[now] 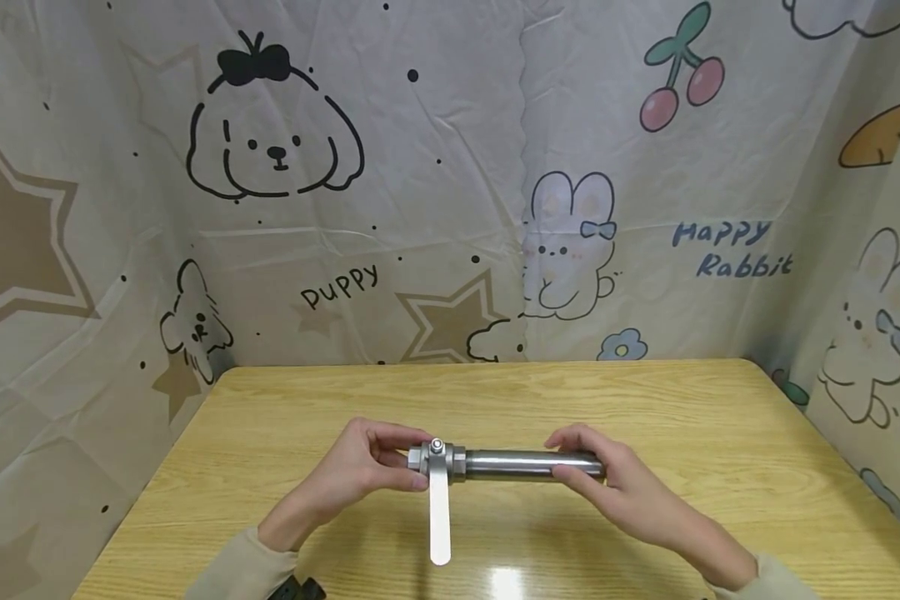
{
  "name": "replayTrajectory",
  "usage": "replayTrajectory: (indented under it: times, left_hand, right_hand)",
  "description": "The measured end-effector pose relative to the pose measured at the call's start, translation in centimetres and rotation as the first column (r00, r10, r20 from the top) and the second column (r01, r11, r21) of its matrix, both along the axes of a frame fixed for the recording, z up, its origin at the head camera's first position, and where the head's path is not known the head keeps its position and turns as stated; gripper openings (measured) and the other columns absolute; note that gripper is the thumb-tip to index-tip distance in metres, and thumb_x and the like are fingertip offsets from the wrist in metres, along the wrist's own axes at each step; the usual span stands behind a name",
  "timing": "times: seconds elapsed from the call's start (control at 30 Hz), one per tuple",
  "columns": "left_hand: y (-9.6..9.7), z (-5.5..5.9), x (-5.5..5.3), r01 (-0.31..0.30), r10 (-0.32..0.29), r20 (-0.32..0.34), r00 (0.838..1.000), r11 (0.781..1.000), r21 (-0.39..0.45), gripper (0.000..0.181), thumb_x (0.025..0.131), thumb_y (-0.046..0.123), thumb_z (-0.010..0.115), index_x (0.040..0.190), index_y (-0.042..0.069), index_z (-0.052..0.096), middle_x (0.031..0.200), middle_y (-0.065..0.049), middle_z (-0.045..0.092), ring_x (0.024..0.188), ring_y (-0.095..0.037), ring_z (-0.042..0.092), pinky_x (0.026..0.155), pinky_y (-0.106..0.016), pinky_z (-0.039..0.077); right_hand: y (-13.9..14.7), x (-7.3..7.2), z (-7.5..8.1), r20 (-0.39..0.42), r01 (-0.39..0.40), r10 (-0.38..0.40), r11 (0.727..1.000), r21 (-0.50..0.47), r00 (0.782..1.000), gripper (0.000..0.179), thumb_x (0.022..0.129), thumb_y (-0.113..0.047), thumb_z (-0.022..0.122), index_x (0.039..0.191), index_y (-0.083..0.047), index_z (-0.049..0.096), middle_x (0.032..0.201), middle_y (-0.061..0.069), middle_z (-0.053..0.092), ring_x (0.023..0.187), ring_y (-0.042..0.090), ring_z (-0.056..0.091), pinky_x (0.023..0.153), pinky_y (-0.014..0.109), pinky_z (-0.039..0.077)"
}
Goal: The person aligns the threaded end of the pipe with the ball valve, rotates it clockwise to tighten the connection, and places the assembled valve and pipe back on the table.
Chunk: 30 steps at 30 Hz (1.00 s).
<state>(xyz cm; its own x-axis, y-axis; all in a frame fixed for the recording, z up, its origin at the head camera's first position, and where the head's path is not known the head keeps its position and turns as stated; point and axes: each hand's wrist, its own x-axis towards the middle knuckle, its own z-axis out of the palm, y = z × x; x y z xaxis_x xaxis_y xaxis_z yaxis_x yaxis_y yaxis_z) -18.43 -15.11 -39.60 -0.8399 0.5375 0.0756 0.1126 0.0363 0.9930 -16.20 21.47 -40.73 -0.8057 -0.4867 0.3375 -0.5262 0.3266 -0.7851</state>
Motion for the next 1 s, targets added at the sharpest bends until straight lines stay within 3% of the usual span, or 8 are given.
replayTrajectory:
  times: [0.2, 0.3, 0.53, 0.73, 0.87, 1.0]
  left_hand:
    - [0.02, -0.06, 0.06, 0.011, -0.012, 0.014, 1.000, 0.999, 0.043, 0.047, 0.085, 0.000, 0.085, 0.127, -0.012, 0.068, 0.117, -0.022, 0.075, 0.095, -0.026, 0.077, 0.085, -0.039, 0.064]
    - [-0.02, -0.12, 0.06, 0.013, -0.014, 0.014, 1.000, 0.998, 0.055, 0.047, 0.085, 0.000, 0.085, 0.127, -0.013, 0.068, 0.117, -0.021, 0.075, 0.095, -0.025, 0.077, 0.086, -0.039, 0.064]
    - [-0.11, -0.11, 0.04, 0.012, -0.012, 0.013, 1.000, 0.999, 0.050, 0.048, 0.085, 0.000, 0.085, 0.127, -0.013, 0.068, 0.116, -0.021, 0.075, 0.094, -0.025, 0.077, 0.085, -0.038, 0.064]
    - [-0.13, -0.03, 0.05, 0.009, -0.009, 0.015, 1.000, 0.999, 0.048, 0.047, 0.086, 0.001, 0.085, 0.128, -0.012, 0.068, 0.116, -0.021, 0.075, 0.095, -0.025, 0.077, 0.086, -0.039, 0.064]
    - [-0.06, -0.09, 0.03, 0.011, -0.012, 0.017, 1.000, 0.999, 0.048, 0.048, 0.085, 0.000, 0.085, 0.128, -0.013, 0.068, 0.117, -0.022, 0.075, 0.095, -0.025, 0.077, 0.086, -0.039, 0.064]
    - [-0.03, -0.17, 0.02, 0.009, -0.010, 0.019, 1.000, 0.999, 0.046, 0.049, 0.084, -0.002, 0.085, 0.128, -0.014, 0.067, 0.117, -0.022, 0.075, 0.094, -0.025, 0.077, 0.085, -0.039, 0.064]
  right_hand:
    - [0.10, 0.20, 0.35, -0.038, -0.034, 0.034, 0.999, 0.008, 0.999, 0.043, 0.094, -0.014, 0.082, 0.124, -0.018, 0.051, 0.097, 0.002, 0.063, 0.068, 0.010, 0.056, 0.054, 0.026, 0.049]
    - [0.08, 0.12, 0.44, -0.039, -0.049, 0.049, 0.999, -0.013, 0.998, 0.038, 0.094, -0.010, 0.081, 0.119, -0.018, 0.054, 0.092, 0.000, 0.065, 0.072, 0.010, 0.060, 0.060, 0.026, 0.052]
    - [0.27, -0.04, 0.33, -0.023, -0.041, 0.040, 0.999, -0.024, 0.999, 0.024, 0.097, -0.008, 0.078, 0.115, -0.018, 0.065, 0.103, -0.002, 0.071, 0.087, 0.016, 0.066, 0.075, 0.028, 0.056]
    - [0.20, 0.03, 0.31, 0.037, -0.039, 0.039, 0.999, 0.000, 0.999, 0.018, 0.103, -0.010, 0.070, 0.119, -0.018, 0.065, 0.103, -0.002, 0.070, 0.084, 0.014, 0.065, 0.069, 0.029, 0.057]
    - [0.19, 0.18, 0.35, 0.013, -0.047, 0.047, 0.999, -0.003, 0.999, 0.033, 0.098, -0.013, 0.078, 0.123, -0.018, 0.057, 0.098, 0.001, 0.067, 0.076, 0.013, 0.061, 0.060, 0.027, 0.054]
    - [0.22, 0.22, 0.43, -0.017, -0.077, 0.076, 0.996, -0.039, 0.997, 0.038, 0.094, -0.010, 0.081, 0.122, -0.017, 0.055, 0.095, 0.002, 0.066, 0.075, 0.014, 0.062, 0.061, 0.027, 0.054]
